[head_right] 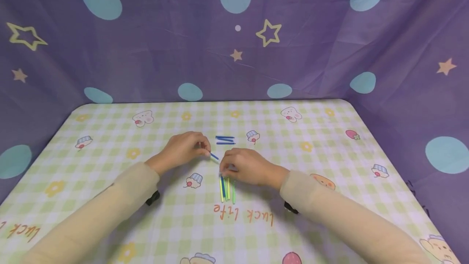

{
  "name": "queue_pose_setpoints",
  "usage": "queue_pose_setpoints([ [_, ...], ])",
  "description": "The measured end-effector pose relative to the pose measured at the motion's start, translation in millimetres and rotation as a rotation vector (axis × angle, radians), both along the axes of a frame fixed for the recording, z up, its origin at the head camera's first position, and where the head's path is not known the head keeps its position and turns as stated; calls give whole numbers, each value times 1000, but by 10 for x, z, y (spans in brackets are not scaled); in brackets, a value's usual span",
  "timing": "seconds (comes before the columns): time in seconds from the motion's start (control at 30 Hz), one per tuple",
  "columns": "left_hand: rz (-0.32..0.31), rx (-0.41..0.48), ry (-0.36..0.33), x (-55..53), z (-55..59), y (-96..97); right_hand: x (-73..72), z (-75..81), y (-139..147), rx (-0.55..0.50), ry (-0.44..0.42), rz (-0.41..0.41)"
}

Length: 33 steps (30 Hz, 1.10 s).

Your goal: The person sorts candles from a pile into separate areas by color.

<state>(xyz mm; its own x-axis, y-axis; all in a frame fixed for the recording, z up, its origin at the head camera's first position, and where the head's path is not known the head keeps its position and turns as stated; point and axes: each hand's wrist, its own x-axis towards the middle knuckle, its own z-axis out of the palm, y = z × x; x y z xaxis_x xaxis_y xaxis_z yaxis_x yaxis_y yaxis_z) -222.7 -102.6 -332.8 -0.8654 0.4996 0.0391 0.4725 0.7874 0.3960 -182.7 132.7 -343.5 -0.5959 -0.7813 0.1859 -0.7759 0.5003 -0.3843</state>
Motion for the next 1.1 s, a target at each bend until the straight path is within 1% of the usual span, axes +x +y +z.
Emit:
queue_pose_setpoints([
  [0.2, 21, 19, -12, -84, -23, 105, 50, -22, -8, 29, 36, 135],
  [0.37, 28, 2, -13, -153, -35, 177, 78, -23, -35, 35, 63, 194],
  [0.5, 27, -17, -9, -199, -36, 218, 72, -27, -54, 37, 91, 237],
  [0.6, 36, -25, -9, -223, -48, 241, 59, -33, -64, 54, 110, 258],
  [0.9, 78, -44, -2, -270, -89, 295, 26, -43, -78, 114, 128, 279],
  [1.1, 110, -48, 2, -294, -116, 331, 10, -13, -97, 141, 148, 302],
])
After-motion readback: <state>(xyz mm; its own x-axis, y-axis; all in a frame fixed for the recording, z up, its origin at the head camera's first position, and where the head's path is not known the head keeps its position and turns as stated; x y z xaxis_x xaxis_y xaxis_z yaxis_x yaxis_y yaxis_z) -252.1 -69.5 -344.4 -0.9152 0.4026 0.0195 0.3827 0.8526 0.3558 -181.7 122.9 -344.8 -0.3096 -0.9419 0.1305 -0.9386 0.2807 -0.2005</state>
